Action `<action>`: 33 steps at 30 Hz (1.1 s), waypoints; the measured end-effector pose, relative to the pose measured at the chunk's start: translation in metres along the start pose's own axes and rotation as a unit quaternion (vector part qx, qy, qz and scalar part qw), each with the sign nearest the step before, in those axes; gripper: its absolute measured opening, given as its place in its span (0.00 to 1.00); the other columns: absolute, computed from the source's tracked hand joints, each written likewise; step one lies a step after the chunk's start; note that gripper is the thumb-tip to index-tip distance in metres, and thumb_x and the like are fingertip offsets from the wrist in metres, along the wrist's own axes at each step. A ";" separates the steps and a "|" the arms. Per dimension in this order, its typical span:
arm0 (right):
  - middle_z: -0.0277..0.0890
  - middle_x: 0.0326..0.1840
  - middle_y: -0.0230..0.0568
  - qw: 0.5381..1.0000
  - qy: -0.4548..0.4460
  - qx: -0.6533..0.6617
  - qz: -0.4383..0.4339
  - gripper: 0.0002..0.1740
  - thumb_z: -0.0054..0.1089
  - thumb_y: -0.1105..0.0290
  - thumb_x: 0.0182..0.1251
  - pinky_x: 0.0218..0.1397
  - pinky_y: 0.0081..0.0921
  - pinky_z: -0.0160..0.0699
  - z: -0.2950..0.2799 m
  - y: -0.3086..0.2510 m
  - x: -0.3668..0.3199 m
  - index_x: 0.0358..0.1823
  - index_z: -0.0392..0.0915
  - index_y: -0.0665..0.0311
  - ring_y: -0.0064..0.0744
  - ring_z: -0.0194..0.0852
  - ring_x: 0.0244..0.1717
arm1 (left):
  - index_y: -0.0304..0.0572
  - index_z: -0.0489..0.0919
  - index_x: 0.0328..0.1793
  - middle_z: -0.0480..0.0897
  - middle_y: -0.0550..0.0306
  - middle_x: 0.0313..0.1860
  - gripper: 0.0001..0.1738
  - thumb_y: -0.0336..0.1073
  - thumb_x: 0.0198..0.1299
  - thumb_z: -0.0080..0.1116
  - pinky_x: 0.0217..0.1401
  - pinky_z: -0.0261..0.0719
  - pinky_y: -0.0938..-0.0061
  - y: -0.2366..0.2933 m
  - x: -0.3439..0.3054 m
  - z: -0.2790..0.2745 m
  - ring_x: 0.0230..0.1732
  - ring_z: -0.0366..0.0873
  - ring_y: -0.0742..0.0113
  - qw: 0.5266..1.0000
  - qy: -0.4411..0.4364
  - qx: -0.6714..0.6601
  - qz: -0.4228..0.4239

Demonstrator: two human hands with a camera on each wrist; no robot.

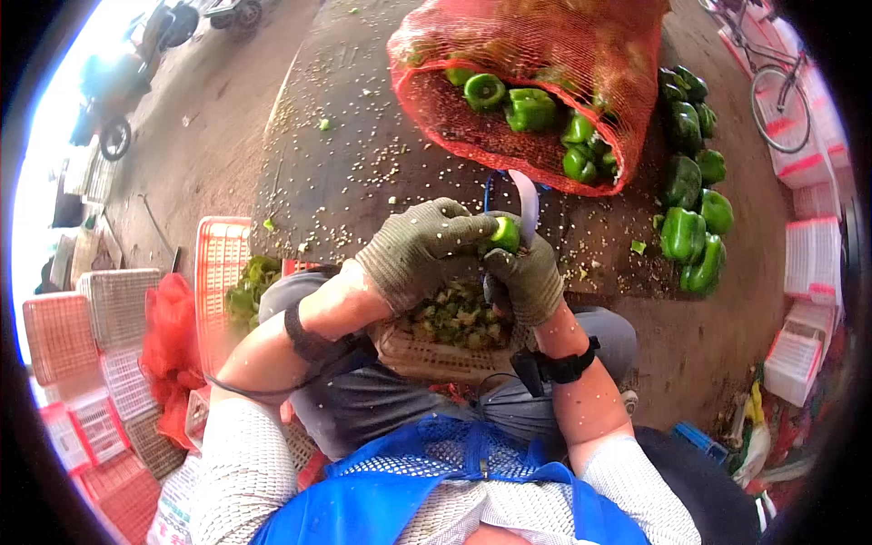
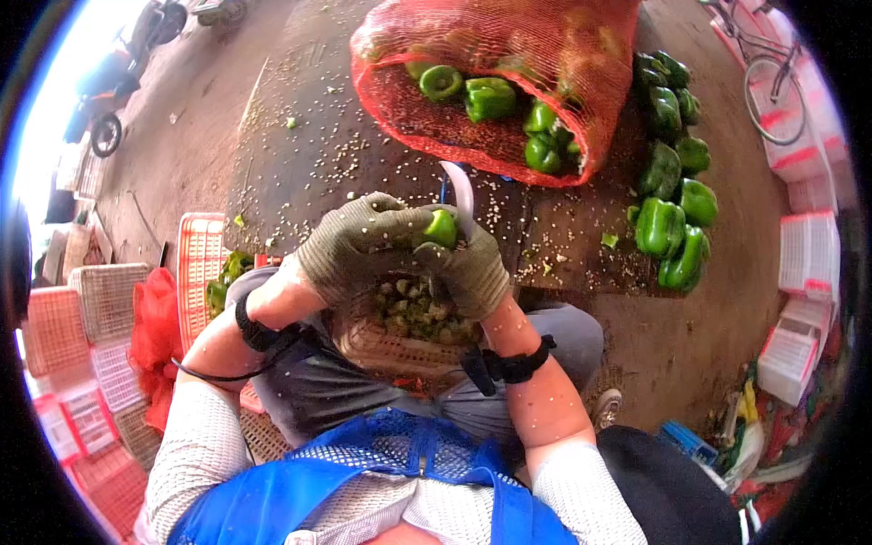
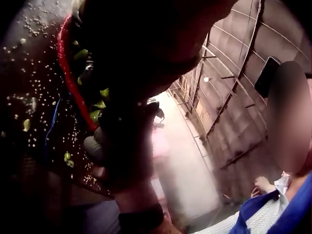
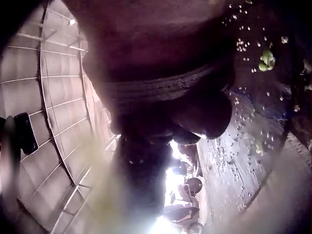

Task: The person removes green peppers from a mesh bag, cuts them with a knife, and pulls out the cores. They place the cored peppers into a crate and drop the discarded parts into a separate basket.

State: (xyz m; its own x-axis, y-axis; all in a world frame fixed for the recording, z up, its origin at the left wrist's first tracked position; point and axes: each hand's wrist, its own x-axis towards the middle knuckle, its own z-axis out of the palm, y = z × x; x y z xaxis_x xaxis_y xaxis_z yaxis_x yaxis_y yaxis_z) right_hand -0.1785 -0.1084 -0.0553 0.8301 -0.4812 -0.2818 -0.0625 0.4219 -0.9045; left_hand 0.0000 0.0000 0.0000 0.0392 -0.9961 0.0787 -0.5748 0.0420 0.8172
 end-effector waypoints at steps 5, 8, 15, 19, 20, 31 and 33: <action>0.82 0.48 0.31 0.999 0.012 -0.007 -0.039 0.31 0.77 0.61 0.59 0.52 0.23 0.80 0.000 0.009 0.000 0.61 0.76 0.64 0.20 0.77 0.46 | 0.46 0.83 0.55 0.83 0.45 0.46 0.27 0.51 0.52 0.72 0.50 0.79 0.58 0.011 0.016 0.009 0.48 0.81 0.45 0.987 -0.043 0.031 -0.151; 0.82 0.49 0.30 0.996 0.008 -0.083 -0.031 0.33 0.78 0.59 0.57 0.51 0.22 0.78 -0.002 0.022 0.002 0.61 0.76 0.64 0.20 0.75 0.44 | 0.43 0.83 0.52 0.83 0.45 0.41 0.26 0.49 0.51 0.74 0.48 0.79 0.63 0.000 0.017 0.014 0.43 0.82 0.51 0.971 -0.117 0.051 -0.200; 0.82 0.43 0.31 0.999 0.025 -0.036 -0.015 0.32 0.74 0.47 0.59 0.46 0.24 0.79 0.004 0.018 0.008 0.55 0.79 0.64 0.19 0.75 0.42 | 0.43 0.83 0.49 0.83 0.45 0.40 0.25 0.43 0.44 0.77 0.48 0.79 0.57 0.001 0.001 0.045 0.44 0.81 0.42 0.991 0.046 0.063 -0.112; 0.81 0.43 0.30 0.997 0.047 -0.053 -0.037 0.33 0.70 0.42 0.62 0.48 0.24 0.79 0.003 0.024 0.020 0.55 0.79 0.64 0.20 0.75 0.44 | 0.42 0.82 0.49 0.83 0.48 0.42 0.25 0.40 0.44 0.78 0.49 0.79 0.61 -0.018 0.009 0.032 0.47 0.80 0.47 0.992 0.022 0.089 -0.085; 0.81 0.43 0.30 0.996 0.049 -0.059 -0.043 0.33 0.71 0.43 0.62 0.48 0.24 0.78 0.000 0.031 0.021 0.55 0.79 0.64 0.21 0.75 0.44 | 0.42 0.82 0.49 0.83 0.49 0.42 0.26 0.40 0.44 0.79 0.49 0.79 0.62 -0.024 0.011 0.030 0.47 0.80 0.48 0.994 0.008 0.085 -0.069; 0.79 0.39 0.31 0.987 0.092 -0.104 -0.077 0.23 0.71 0.53 0.66 0.45 0.24 0.77 0.004 0.023 0.018 0.51 0.77 0.64 0.20 0.74 0.41 | 0.42 0.82 0.50 0.79 0.45 0.53 0.17 0.36 0.54 0.70 0.57 0.79 0.59 -0.024 0.010 0.050 0.55 0.78 0.44 0.990 0.077 0.105 -0.045; 0.80 0.38 0.31 0.989 0.098 -0.099 -0.052 0.24 0.70 0.52 0.66 0.45 0.24 0.77 0.004 0.019 0.015 0.50 0.78 0.64 0.21 0.74 0.41 | 0.41 0.82 0.49 0.79 0.44 0.55 0.18 0.36 0.53 0.70 0.58 0.79 0.59 -0.029 0.010 0.056 0.56 0.77 0.43 0.992 0.078 0.088 -0.045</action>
State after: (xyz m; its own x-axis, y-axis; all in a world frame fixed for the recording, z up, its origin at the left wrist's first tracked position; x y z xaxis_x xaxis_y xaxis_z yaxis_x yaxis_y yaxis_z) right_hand -0.1649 -0.1050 -0.0758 0.7153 -0.6626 -0.2223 -0.1052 0.2124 -0.9715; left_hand -0.0285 -0.0157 -0.0543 0.2151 -0.9705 0.1092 -0.6968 -0.0741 0.7135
